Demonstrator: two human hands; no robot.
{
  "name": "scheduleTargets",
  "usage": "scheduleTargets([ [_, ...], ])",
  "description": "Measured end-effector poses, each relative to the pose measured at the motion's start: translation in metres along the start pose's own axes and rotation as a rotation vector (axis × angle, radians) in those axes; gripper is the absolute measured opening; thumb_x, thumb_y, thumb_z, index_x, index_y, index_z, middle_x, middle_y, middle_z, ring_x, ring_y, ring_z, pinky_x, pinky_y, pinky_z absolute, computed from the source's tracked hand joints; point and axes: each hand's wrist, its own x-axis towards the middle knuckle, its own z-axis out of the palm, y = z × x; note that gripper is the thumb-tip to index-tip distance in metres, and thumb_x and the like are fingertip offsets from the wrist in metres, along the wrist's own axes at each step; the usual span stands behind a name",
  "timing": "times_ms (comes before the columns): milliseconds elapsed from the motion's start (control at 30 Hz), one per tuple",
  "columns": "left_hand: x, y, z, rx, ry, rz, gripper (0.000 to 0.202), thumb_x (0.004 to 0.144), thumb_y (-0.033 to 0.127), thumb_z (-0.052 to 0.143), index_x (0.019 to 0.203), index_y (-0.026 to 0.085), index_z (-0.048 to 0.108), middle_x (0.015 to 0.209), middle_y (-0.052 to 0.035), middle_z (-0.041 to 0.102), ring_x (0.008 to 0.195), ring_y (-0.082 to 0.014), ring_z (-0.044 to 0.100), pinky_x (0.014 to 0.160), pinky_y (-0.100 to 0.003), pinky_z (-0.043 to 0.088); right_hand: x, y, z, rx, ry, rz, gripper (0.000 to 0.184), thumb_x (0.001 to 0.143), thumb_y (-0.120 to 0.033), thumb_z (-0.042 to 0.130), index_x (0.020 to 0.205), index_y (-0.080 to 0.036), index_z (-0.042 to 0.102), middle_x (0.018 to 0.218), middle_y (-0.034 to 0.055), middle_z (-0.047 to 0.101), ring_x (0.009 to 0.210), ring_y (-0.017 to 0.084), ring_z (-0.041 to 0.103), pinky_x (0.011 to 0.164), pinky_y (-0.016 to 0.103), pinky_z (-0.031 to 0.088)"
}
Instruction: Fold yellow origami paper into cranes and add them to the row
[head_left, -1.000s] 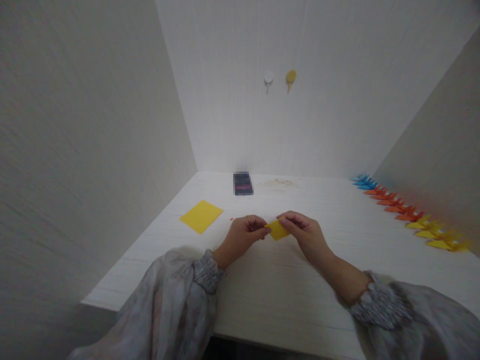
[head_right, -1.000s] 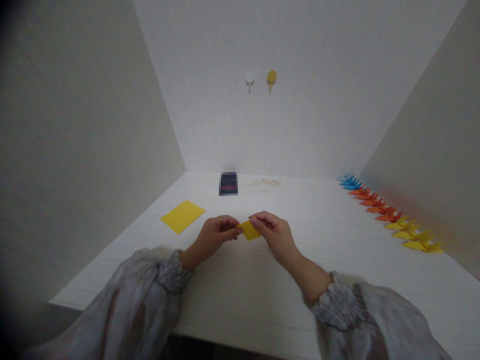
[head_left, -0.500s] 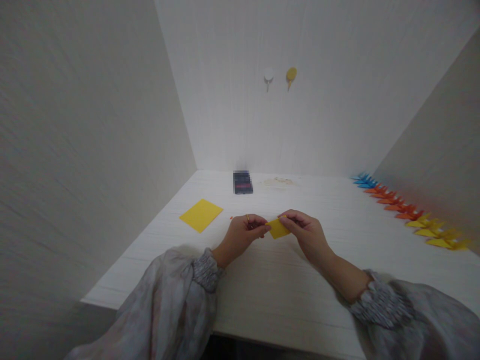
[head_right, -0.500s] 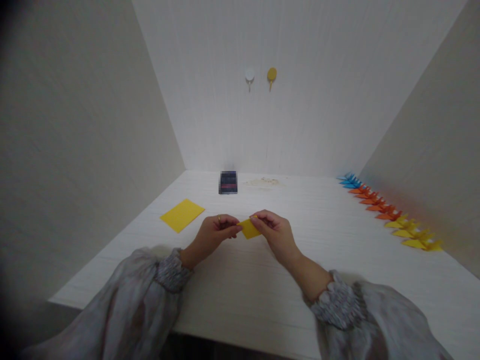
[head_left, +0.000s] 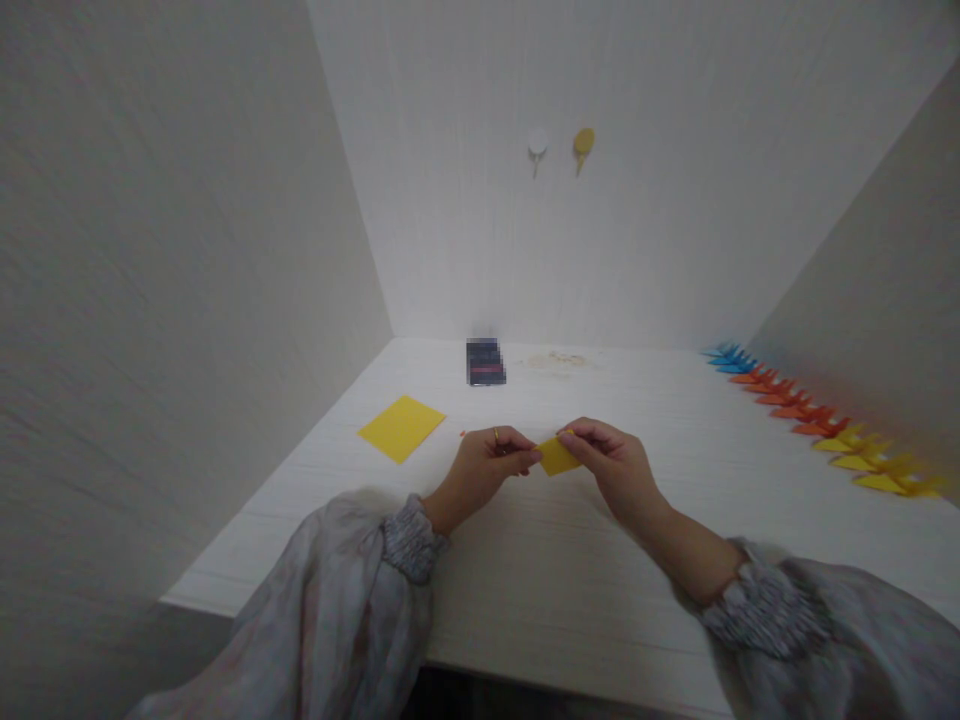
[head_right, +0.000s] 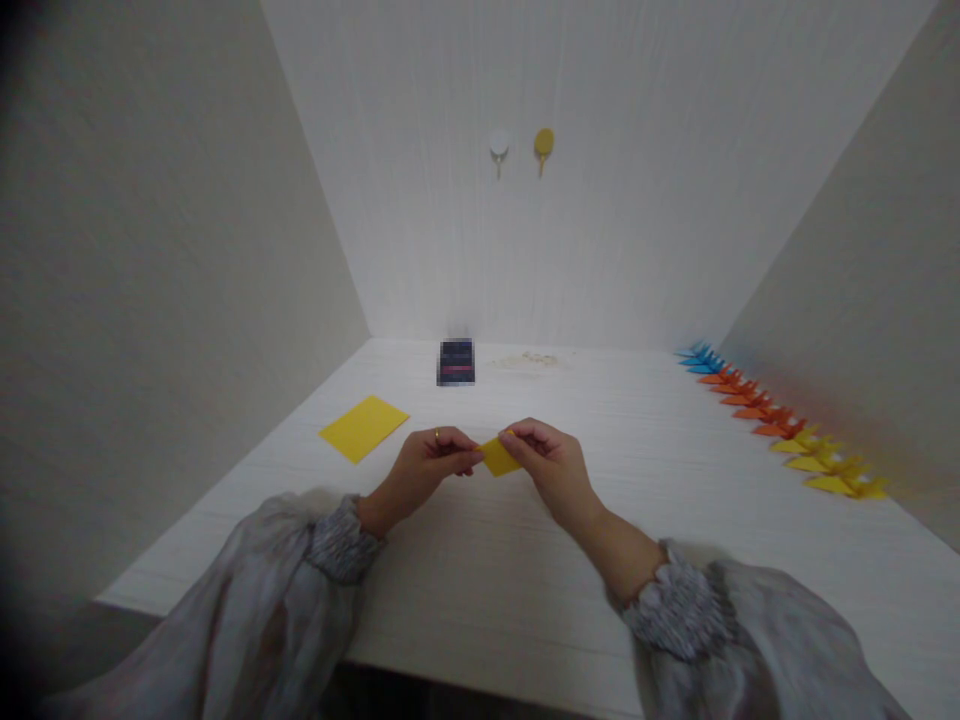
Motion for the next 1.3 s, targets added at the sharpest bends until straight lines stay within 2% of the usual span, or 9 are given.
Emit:
scheduleTargets([
  [500, -0.001, 0.0002, 0.0001, 0.045, -0.079, -0.015, 0.02, 0.063, 0.029, 0.066, 0.07, 0.012, 0.058, 0.059, 0.0019, 0.056, 0.051, -0.0057, 0.048, 0.051, -0.02, 0.04, -0.0018, -0.0025, -0.0006, -0.057, -0.022, -0.005, 0.014, 0.069, -0.032, 0.064, 0.065, -0.019, 0.062, 0.064, -0.0008, 0.058, 0.06, 0.012, 0.052, 0.057, 0.024, 0.042],
  [667, -0.0003, 0.0013, 0.0004, 0.073, -0.058, -0.012, 0.023, 0.064, 0.034, 0.065, 0.068, 0.012, 0.058, 0.058, 0.0019, 0.055, 0.049, -0.0058, 0.047, 0.049, -0.02, 0.039, -0.002, -0.0034, -0.0004, -0.044, -0.034, 0.005, 0.014, 0.068, -0.032, 0.064, 0.065, -0.018, 0.063, 0.063, -0.0007, 0.058, 0.059, 0.012, 0.051, 0.056, 0.025, 0.041],
  [833, 0.0006, 0.0004, -0.0005, 0.087, -0.057, 0.015, 0.02, 0.066, 0.031, 0.064, 0.066, 0.012, 0.058, 0.056, 0.0026, 0.053, 0.049, -0.0053, 0.045, 0.049, -0.019, 0.038, -0.0023, 0.0004, 0.0001, 0.03, -0.018, 0.017, 0.01, 0.067, -0.029, 0.066, 0.064, -0.019, 0.064, 0.062, -0.0011, 0.058, 0.059, 0.012, 0.05, 0.056, 0.025, 0.039],
  [1167, 0.0013, 0.0032, 0.0011, 0.074, -0.098, 0.031, 0.017, 0.065, 0.028, 0.064, 0.062, 0.013, 0.057, 0.054, 0.003, 0.051, 0.049, -0.0059, 0.044, 0.049, -0.02, 0.035, -0.0023, -0.0043, 0.0052, 0.256, 0.022, 0.164, 0.009, 0.061, -0.024, 0.068, 0.056, -0.019, 0.063, 0.057, -0.0009, 0.055, 0.055, 0.012, 0.047, 0.051, 0.025, 0.037],
  [1300, 0.0017, 0.0028, 0.0029, 0.042, -0.092, 0.006, 0.017, 0.063, 0.028, 0.065, 0.062, 0.013, 0.057, 0.054, 0.0027, 0.052, 0.049, -0.0061, 0.044, 0.049, -0.02, 0.036, -0.0022, -0.0045, 0.0062, 0.255, 0.042, 0.218, 0.012, 0.06, -0.027, 0.068, 0.055, -0.02, 0.06, 0.057, 0.0, 0.054, 0.053, 0.013, 0.047, 0.049, 0.025, 0.037],
])
